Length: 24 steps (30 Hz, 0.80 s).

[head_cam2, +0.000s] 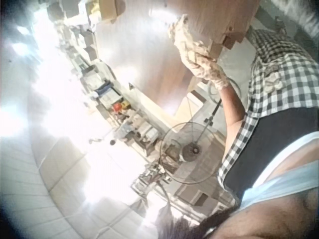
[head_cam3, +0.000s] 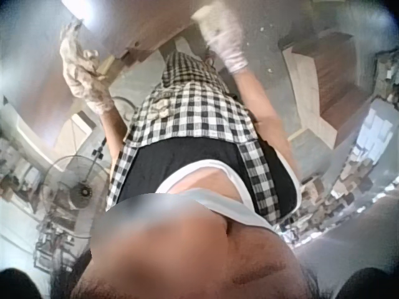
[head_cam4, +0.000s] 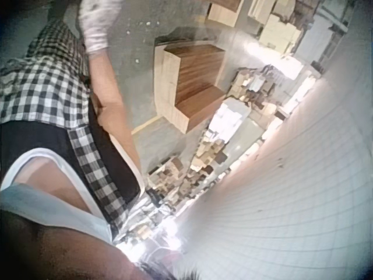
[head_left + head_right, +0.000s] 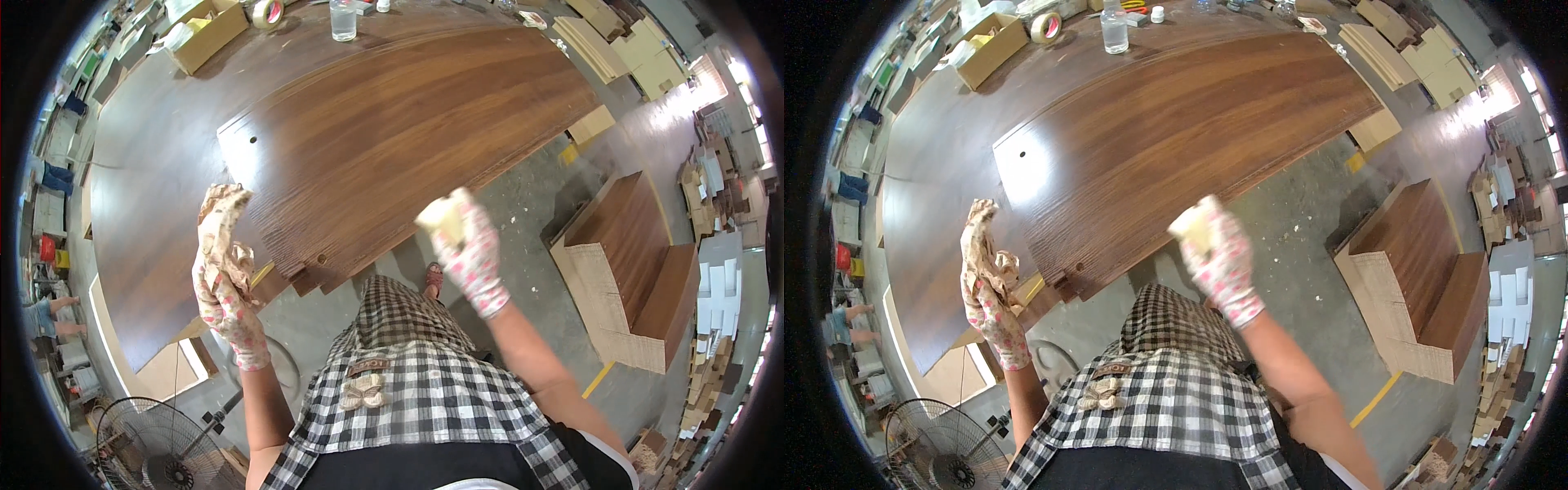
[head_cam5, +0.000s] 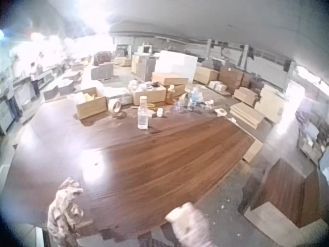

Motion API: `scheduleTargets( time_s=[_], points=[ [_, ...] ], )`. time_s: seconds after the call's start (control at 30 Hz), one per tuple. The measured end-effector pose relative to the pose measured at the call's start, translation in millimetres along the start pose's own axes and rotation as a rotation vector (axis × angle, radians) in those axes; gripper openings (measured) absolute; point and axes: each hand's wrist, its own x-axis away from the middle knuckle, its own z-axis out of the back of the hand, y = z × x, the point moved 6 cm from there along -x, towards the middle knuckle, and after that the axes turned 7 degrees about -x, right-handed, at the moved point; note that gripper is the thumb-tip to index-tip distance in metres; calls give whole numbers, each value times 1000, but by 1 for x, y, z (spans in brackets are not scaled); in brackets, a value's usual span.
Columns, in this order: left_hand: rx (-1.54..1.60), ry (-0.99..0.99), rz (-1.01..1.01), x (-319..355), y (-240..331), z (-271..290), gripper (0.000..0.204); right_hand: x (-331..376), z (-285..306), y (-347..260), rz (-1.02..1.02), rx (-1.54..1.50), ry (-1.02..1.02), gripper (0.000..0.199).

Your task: The person wipes wooden panels with a cloth and a sponge, applying liquid from a bottle to the surfaces and turning the panels over.

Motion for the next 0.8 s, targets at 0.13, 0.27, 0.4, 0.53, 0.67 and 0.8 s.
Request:
scheduleTargets(
  time_s=[0.13, 0.27, 0.4, 0.53, 0.67, 0.8],
  points=[
    [-33, -187, 45, -9, 16, -33, 34, -6, 26, 39, -204, 98, 79, 61],
    [-490, -454, -404, -2, 56, -132, 33, -20, 96, 102, -324, -1, 380, 59],
    [-375, -952, -588, 48, 65, -271, 45, -27, 80, 100, -326, -269, 378, 58],
    [-693, -1077, -861, 125, 51, -337, 64, -30, 101, 127, -268, -470, 365, 60],
    [-963, -1249, -764, 154, 6, -287, 72, -42, 117, 156, -353, -403, 375, 54],
    [-1147, -1099, -770, 152, 9, -234, 84, -74, 88, 133, -252, -458, 317, 51]
  ],
)
